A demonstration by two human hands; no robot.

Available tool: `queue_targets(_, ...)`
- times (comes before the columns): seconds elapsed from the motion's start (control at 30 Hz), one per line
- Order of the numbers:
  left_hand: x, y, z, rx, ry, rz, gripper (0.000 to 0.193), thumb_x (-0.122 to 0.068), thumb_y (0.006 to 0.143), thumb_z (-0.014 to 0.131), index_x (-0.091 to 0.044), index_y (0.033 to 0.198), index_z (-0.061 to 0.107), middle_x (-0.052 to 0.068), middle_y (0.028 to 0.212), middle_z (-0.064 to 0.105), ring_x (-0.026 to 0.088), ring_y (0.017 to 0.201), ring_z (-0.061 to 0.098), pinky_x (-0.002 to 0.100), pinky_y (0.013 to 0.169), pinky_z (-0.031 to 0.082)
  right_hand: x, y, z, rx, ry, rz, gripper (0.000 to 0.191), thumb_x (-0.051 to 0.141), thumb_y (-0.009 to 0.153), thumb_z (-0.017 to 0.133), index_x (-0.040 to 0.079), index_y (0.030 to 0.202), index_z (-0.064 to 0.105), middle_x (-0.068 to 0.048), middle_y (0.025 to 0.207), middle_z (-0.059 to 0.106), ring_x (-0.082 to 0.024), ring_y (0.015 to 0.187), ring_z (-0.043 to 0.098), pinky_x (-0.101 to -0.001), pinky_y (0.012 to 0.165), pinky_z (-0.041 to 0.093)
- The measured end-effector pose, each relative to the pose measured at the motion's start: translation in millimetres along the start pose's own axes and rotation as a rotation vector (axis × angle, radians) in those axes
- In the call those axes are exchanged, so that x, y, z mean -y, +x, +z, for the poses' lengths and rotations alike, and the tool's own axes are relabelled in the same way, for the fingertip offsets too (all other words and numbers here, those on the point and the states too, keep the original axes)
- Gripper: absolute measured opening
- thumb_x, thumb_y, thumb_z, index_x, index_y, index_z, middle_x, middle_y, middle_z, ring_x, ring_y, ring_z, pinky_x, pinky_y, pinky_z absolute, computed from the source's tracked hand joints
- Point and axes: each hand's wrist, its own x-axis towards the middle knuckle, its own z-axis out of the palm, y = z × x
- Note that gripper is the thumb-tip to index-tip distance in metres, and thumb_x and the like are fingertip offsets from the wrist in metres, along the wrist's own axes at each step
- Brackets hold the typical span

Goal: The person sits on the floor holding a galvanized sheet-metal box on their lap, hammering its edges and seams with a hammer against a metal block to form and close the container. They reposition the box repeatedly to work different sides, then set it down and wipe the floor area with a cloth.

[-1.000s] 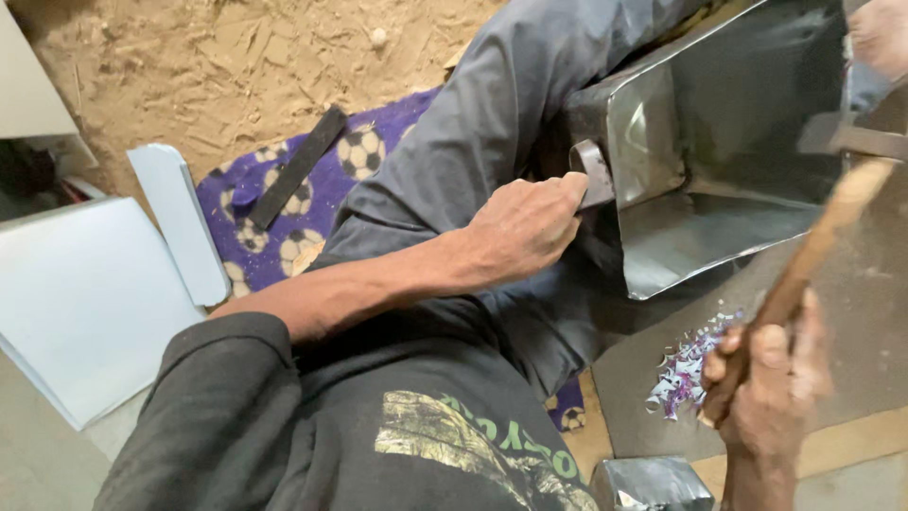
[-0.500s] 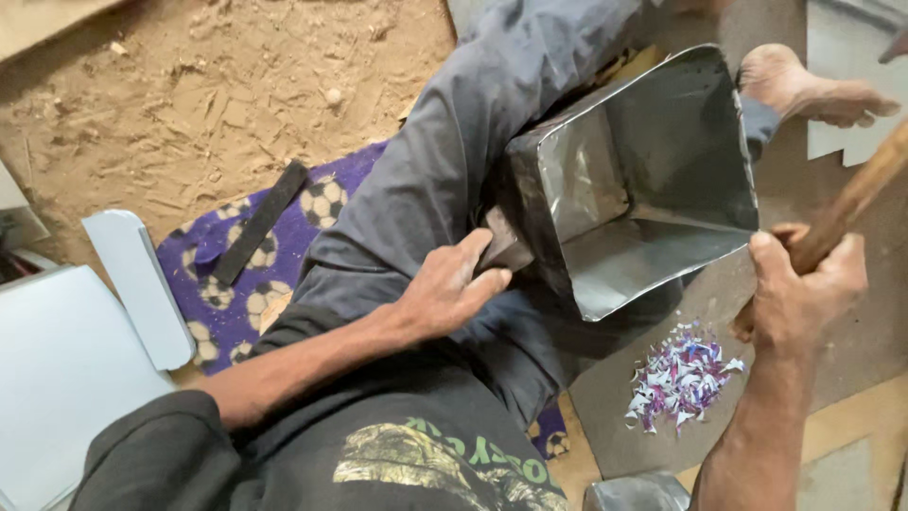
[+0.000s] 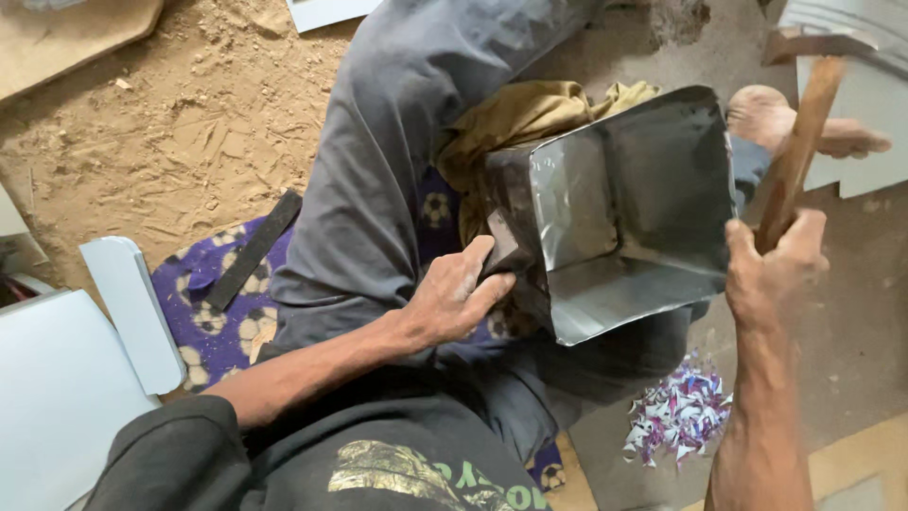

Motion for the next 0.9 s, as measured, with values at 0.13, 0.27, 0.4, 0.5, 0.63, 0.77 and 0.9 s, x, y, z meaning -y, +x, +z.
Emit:
queue_targets(0.13,3.1,37.0,-26.2,-0.06,0.074,0.122,0.031,-0.024,0.096,0.065,-0.001,0.107,0.047,0.024,0.079,0.065,0.044,0.078,0.067,0.05,0.066,0.049,6.0,-26.0,-1.1,0.014,0.082,0.135,0.031,0.011,0.104,0.078,-0.004,0.113,0.052,-0.015,0.094,0.068,-0.026,0.086,0.071,-0.0422,0.082,0.056)
queue_targets(0.27,6.6,66.9,-60.3,-0.104,0.149,0.168,0.03,-0.023,0.098,0.065,-0.001,0.107,0.047,0.024,0.08,0.065,0.046,0.079,0.066,0.051,0.068,0.049,18.7,-64.8,-5.1,-0.037,0.221,0.159,0.029,0.005,0.1,0.081,-0.004,0.105,0.054,-0.013,0.096,0.067,-0.022,0.085,0.067,-0.0373,0.083,0.056)
queue_targets(0.4,-2.0,43.5,-82.6,-0.132,0.213,0.202,0.031,-0.021,0.097,0.067,0.0,0.109,0.046,0.026,0.081,0.063,0.048,0.084,0.064,0.051,0.07,0.047,37.1,-109.9,-13.3,-0.045,0.542,0.399,0.028,0.004,0.102,0.077,-0.002,0.109,0.051,-0.009,0.094,0.067,-0.015,0.074,0.064,-0.0285,0.067,0.052)
queue_targets(0.5,-12.4,-3.9,-89.7,-0.085,0.245,0.145,0.031,-0.022,0.094,0.069,-0.001,0.105,0.049,0.025,0.08,0.063,0.048,0.082,0.063,0.05,0.068,0.047,53.6,-143.3,-23.0,-0.14,0.585,0.326,0.023,-0.002,0.109,0.072,-0.004,0.114,0.05,-0.012,0.1,0.069,-0.016,0.086,0.072,-0.0254,0.074,0.059)
queue_targets(0.63,-14.7,-63.4,-74.9,0.003,0.04,-0.08,0.032,-0.025,0.086,0.071,-0.003,0.102,0.054,0.022,0.081,0.068,0.042,0.077,0.069,0.046,0.067,0.051,78.9,-187.5,-35.6,-0.069,0.719,0.394,0.024,0.005,0.109,0.064,-0.004,0.124,0.047,-0.008,0.095,0.064,-0.017,0.079,0.069,-0.0264,0.066,0.056)
queue_targets(0.77,2.9,-78.4,-49.3,0.08,0.075,-0.116,0.033,-0.03,0.09,0.071,-0.003,0.101,0.055,0.023,0.083,0.069,0.043,0.08,0.069,0.049,0.069,0.05,97.1,-221.0,-36.3,0.119,0.952,0.631,0.032,0.014,0.104,0.062,-0.003,0.13,0.055,-0.009,0.078,0.058,-0.016,0.057,0.056,-0.0266,0.041,0.042)
queue_targets(0.9,15.4,-72.0,-37.6,0.095,0.346,0.016,0.036,-0.032,0.095,0.069,-0.001,0.096,0.05,0.024,0.082,0.066,0.047,0.08,0.064,0.055,0.068,0.047,111.6,-242.1,-38.2,-0.041,0.756,0.333,0.035,0.016,0.11,0.062,-0.007,0.133,0.051,-0.01,0.1,0.064,-0.015,0.082,0.063,-0.0265,0.073,0.051)
